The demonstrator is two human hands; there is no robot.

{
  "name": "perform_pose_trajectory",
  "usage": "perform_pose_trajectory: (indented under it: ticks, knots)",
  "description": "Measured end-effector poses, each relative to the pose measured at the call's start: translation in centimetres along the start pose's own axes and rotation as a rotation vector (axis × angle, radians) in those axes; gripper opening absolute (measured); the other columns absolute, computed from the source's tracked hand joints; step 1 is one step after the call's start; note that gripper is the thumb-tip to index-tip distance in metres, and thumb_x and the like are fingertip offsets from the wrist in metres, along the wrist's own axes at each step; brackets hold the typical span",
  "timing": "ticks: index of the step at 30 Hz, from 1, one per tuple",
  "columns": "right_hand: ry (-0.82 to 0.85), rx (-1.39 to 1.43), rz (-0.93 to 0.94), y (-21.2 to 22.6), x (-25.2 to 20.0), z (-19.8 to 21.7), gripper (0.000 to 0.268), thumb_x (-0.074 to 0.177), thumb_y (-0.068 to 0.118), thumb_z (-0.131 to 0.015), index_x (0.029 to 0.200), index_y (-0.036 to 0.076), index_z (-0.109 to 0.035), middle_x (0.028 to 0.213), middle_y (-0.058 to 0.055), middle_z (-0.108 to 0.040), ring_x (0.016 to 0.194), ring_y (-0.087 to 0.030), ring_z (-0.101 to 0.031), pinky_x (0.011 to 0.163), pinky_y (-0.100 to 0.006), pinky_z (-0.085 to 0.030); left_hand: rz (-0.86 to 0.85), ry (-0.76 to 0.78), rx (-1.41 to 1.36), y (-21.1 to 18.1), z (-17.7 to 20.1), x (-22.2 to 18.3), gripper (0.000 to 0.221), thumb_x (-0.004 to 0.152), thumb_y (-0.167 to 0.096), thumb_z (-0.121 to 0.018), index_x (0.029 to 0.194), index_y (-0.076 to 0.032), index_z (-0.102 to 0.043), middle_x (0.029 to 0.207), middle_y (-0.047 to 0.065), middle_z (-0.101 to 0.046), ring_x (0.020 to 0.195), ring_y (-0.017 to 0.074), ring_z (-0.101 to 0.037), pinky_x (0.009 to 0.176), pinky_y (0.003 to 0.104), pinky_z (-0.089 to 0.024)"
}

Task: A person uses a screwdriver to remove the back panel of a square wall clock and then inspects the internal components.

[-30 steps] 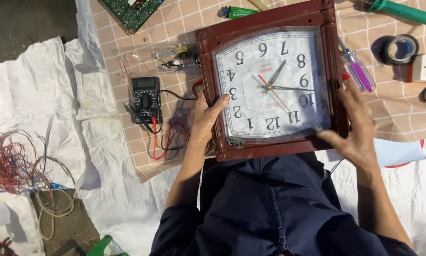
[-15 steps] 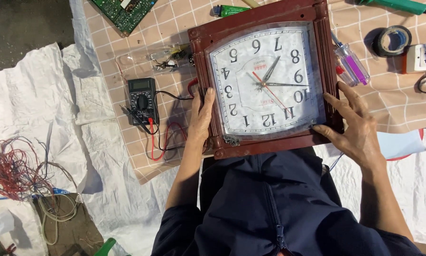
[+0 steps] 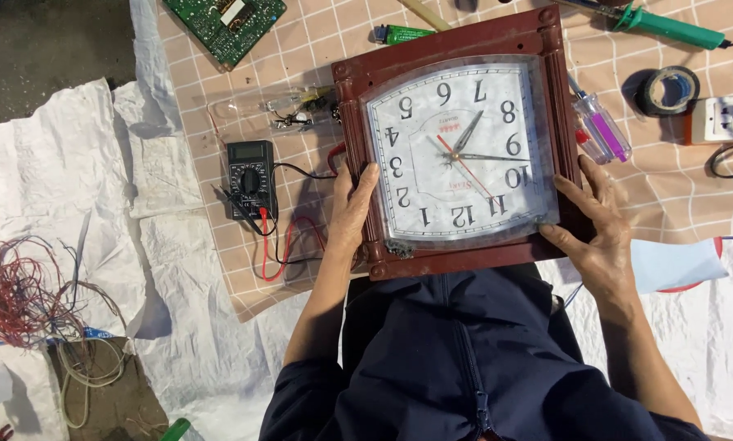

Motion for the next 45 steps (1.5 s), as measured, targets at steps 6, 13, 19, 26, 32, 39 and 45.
perform_pose_trajectory:
  ticks: [6, 13, 19, 26, 32, 39, 45]
  knots:
    - [-0.046, -0.096, -0.044, 0.0, 0.0, 0.3, 0.046, 0.075, 0.013, -0.060, 0.118, 0.005, -0.048, 0.139, -0.017, -0.028, 0.133, -0.029, -0.019, 0.109, -0.048, -0.021, 0.260, -0.391, 0.481, -2.8, -1.3, -1.8, 0.105, 0.056, -0.053, -0.059, 0.137, -0.009, -0.008, 0.144, 0.010, -0.003, 0.133, 0.0194, -0.009, 0.106, 0.039, -0.014]
    - [-0.072, -0.014, -0.166, -0.2, 0.2, 0.6, 0.061, 0.075, 0.009, -0.056, 0.131, 0.004, -0.032, 0.125, -0.016, -0.033, 0.106, -0.027, -0.038, 0.082, -0.037, -0.039, 0.265, -0.358, 0.491, -3.1, -1.7, -1.5, 0.112, 0.052, -0.056, -0.060, 0.137, -0.007, -0.005, 0.144, 0.013, -0.001, 0.133, 0.0223, -0.009, 0.105, 0.042, -0.012]
    - [-0.002, 0.015, -0.212, -2.1, 2.5, 1.7, 0.050, 0.085, 0.022, -0.042, 0.128, -0.001, -0.035, 0.125, -0.017, -0.041, 0.114, -0.022, -0.037, 0.088, -0.034, -0.032, 0.355, -0.412, 0.553, -3.2, -1.4, -1.7, 0.107, 0.056, -0.052, -0.059, 0.137, -0.007, -0.006, 0.144, 0.011, -0.004, 0.132, 0.0241, -0.012, 0.105, 0.041, -0.018]
    - [0.058, 0.068, -0.402, -4.7, 3.0, 0.4, 0.032, 0.085, 0.022, -0.054, 0.105, -0.002, -0.049, 0.080, -0.006, -0.049, 0.065, -0.014, -0.048, 0.050, -0.025, -0.040, 0.372, -0.422, 0.478, -3.5, -2.2, -2.5, 0.112, 0.050, -0.052, -0.061, 0.136, -0.007, -0.005, 0.143, 0.011, -0.012, 0.131, 0.0224, -0.019, 0.105, 0.042, -0.020]
    - [-0.009, 0.134, -0.379, -5.5, 2.9, 0.8, 0.027, 0.084, 0.024, -0.061, 0.098, 0.004, -0.050, 0.079, -0.002, -0.050, 0.066, -0.010, -0.047, 0.053, -0.021, -0.038, 0.298, -0.392, 0.463, -4.2, -2.5, -2.5, 0.108, 0.053, -0.050, -0.061, 0.136, -0.007, -0.008, 0.142, 0.009, -0.018, 0.129, 0.0206, -0.024, 0.104, 0.039, -0.023]
    - [0.001, 0.055, -0.290, -4.3, 4.3, 0.9, 0.036, 0.084, 0.026, -0.060, 0.103, -0.001, -0.048, 0.098, -0.012, -0.054, 0.088, -0.022, -0.050, 0.074, -0.033, -0.040, -0.109, -0.124, 0.513, -7.3, -4.6, -0.5, 0.054, 0.067, -0.032, -0.068, 0.111, -0.007, -0.049, 0.105, 0.005, -0.058, 0.102, 0.0191, -0.054, 0.093, 0.036, -0.044]
    - [0.005, 0.084, -0.300, -7.7, 5.8, 0.0, 0.028, 0.085, 0.028, -0.065, 0.090, 0.008, -0.046, 0.076, 0.002, -0.043, 0.068, -0.008, -0.040, 0.057, -0.022, -0.029, -0.264, -0.157, 0.512, -8.8, -4.2, 0.3, 0.037, 0.072, -0.021, -0.065, 0.104, -0.004, -0.054, 0.096, 0.006, -0.062, 0.089, 0.0169, -0.059, 0.077, 0.030, -0.049]
Point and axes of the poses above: each hand's wrist, its own x-axis towards the middle knuckle, its own z-axis out of the back of the hand, y = z × x, the point moved 10 cm from there along x, towards the middle knuckle
